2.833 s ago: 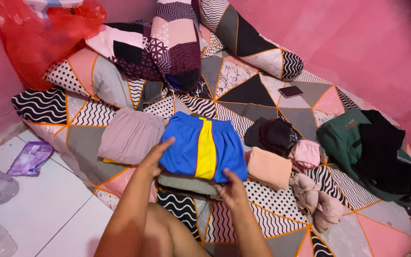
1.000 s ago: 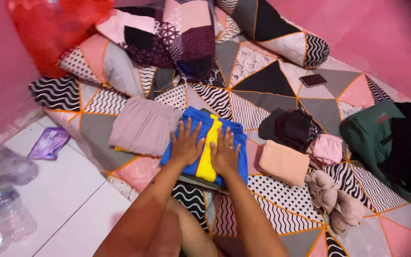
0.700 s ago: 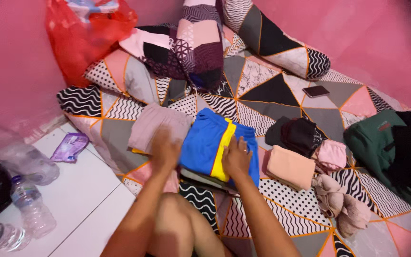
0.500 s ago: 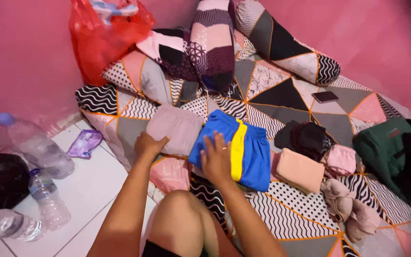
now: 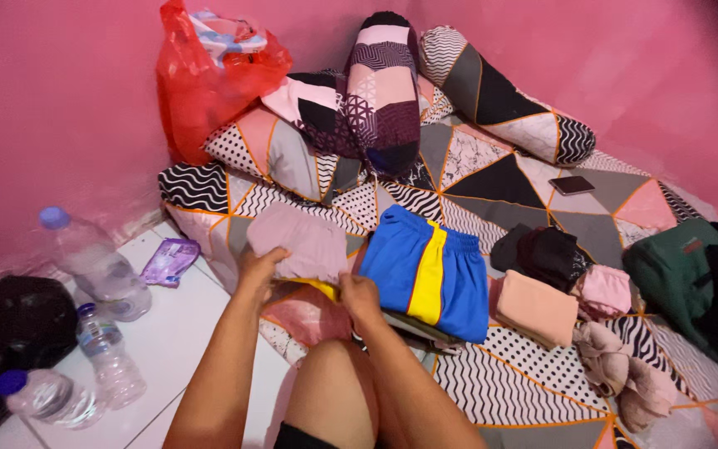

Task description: The person folds several pieces of clothing on a bed, including a pink cloth, a beige bra, a beige tank top, and a white lace bra. The person then stacks folded shorts and shirts on the bed.

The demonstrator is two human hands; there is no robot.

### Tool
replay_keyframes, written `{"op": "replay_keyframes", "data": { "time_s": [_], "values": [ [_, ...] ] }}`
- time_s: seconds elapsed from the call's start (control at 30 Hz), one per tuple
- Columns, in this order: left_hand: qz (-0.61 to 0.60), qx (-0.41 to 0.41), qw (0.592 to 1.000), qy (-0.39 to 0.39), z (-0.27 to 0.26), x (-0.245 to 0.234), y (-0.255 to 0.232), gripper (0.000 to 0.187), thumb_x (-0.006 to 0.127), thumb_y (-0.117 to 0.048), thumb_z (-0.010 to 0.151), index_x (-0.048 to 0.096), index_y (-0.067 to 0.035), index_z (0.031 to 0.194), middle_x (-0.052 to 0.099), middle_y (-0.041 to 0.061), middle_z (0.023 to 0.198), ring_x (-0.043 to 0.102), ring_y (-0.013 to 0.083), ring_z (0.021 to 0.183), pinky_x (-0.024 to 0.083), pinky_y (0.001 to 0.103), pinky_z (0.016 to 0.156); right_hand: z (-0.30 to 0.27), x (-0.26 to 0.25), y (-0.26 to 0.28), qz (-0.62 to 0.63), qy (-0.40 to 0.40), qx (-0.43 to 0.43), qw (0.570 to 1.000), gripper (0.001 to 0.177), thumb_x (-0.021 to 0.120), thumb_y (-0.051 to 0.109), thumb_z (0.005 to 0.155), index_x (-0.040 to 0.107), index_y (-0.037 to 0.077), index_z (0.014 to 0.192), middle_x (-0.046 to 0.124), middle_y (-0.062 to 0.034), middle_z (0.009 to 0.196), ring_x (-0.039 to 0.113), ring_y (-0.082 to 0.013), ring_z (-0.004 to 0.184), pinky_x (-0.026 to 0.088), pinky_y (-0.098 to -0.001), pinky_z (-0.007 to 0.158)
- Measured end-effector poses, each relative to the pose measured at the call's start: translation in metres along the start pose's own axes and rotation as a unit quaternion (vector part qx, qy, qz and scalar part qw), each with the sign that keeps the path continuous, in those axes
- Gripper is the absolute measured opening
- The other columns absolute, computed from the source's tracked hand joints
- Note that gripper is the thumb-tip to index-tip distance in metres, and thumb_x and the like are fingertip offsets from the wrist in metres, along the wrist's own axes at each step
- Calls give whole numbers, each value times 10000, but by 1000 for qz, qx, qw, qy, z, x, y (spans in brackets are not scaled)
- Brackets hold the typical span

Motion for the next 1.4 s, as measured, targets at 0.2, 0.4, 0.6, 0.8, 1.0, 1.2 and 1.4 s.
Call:
{"op": "replay_keyframes", "data": {
  "time_s": [0.2, 0.4, 0.6, 0.8, 1.0, 1.2, 1.4],
  "values": [
    [-106, -48, 993, 35, -60, -9, -74, 618, 753, -34, 707, 619, -33, 1311, 710, 98, 1165, 706, 269, 1034, 591, 437, 881, -51, 4, 45, 490, 303, 303, 759, 933, 387, 867, 665, 694, 164, 1195, 699, -267, 1097, 694, -450, 990, 535, -551, 930],
    [-74, 5, 989, 129, -123, 40, -117, 617, 754, -30, 743, 617, -2, 1343, 718, 88, 1203, 692, 248, 1091, 559, 393, 944, -69, -71, 79, 590, 256, 211, 736, 815, 650, 738, 827, 648, 103, 1337, 740, -153, 1198, 677, -368, 1099, 507, -543, 976],
    [-110, 65, 968, 217, -132, 130, -120, 615, 798, -51, 732, 618, 8, 1318, 723, 99, 1181, 700, 232, 1050, 574, 384, 929, -55, -194, 98, 408, 96, -92, 903, 513, 672, 59, 795, 599, 57, 1303, 694, -123, 1127, 676, -308, 1007, 577, -528, 857],
    [41, 34, 969, 242, -111, 207, -62, 641, 864, -216, 711, 656, 20, 1269, 751, 107, 1143, 716, 194, 986, 572, 345, 878, -37, -264, 51, 390, -1, -115, 914, 639, 677, -16, 736, 552, 103, 1351, 699, -83, 1225, 697, -243, 1096, 577, -423, 949],
    [398, -92, 890, 203, -105, 204, 17, 838, 920, -411, 675, 632, 81, 1289, 731, 181, 1195, 729, 269, 1060, 583, 392, 892, -8, -240, -54, 378, 38, 54, 924, 559, 688, 132, 824, 574, 67, 1367, 721, -109, 1220, 702, -274, 1088, 578, -430, 930],
    [250, 48, 952, 173, -82, 227, 9, 786, 734, -545, 771, 633, -1, 1328, 724, 197, 1266, 706, 308, 1165, 537, 386, 968, 12, -243, -61, 347, -34, 46, 936, 597, 674, 420, 961, 640, -25, 1357, 724, -112, 1245, 691, -189, 1057, 539, -331, 909],
    [489, 58, 867, 73, -81, 235, 21, 887, 791, -601, 787, 543, 57, 1327, 638, 318, 1269, 621, 451, 1196, 500, 478, 987, 14, -228, -50, 192, -93, -66, 975, 571, 823, 244, 780, 641, 6, 1266, 752, -141, 1190, 721, -212, 1016, 567, -333, 891]
  ]
}}
Point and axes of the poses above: each hand's wrist, its own z-axis towards the middle knuckle, its own x-axis out of the palm, y = z × x, the point moved 1 cm from there along z, towards the middle knuckle
